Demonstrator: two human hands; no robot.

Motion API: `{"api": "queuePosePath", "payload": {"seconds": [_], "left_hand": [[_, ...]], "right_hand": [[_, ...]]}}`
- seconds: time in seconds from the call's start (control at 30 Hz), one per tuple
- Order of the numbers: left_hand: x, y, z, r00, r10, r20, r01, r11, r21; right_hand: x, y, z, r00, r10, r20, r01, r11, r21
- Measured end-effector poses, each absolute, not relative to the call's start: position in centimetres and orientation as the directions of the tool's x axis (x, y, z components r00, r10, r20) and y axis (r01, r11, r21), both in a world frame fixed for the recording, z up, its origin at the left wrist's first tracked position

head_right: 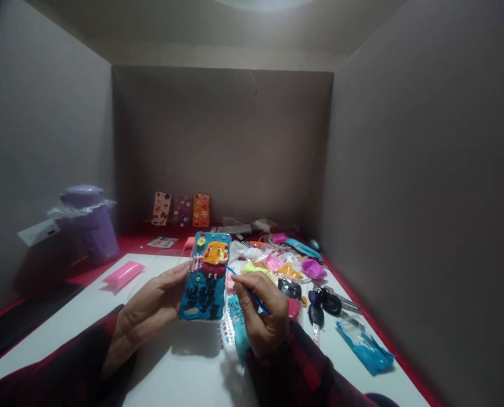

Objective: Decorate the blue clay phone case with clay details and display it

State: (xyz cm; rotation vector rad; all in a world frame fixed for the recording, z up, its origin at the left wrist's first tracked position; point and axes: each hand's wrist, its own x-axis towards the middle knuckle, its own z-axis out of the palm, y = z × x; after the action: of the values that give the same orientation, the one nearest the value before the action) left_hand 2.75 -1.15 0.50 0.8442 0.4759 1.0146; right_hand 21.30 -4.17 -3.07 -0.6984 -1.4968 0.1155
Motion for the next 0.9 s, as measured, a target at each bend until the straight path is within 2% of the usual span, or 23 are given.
{"api": "queuePosePath", "payload": {"seconds": [0.2, 0.9], "left_hand": [[2.79, -1.20, 0.66, 0.459, 0.888, 0.001, -0.537, 0.277, 0.796], [2.62, -1.35, 0.47, 0.485, 0.873, 0.045, -0.539, 0.258, 0.802]], "right_hand": [[21.25, -3.94, -3.20, 0.110, 0.498, 0.860, 0.337, 0.795, -0.504], [21.22, -3.70, -3.35, 0.133, 0.519, 0.844, 0.330, 0.780, -0.532]]}}
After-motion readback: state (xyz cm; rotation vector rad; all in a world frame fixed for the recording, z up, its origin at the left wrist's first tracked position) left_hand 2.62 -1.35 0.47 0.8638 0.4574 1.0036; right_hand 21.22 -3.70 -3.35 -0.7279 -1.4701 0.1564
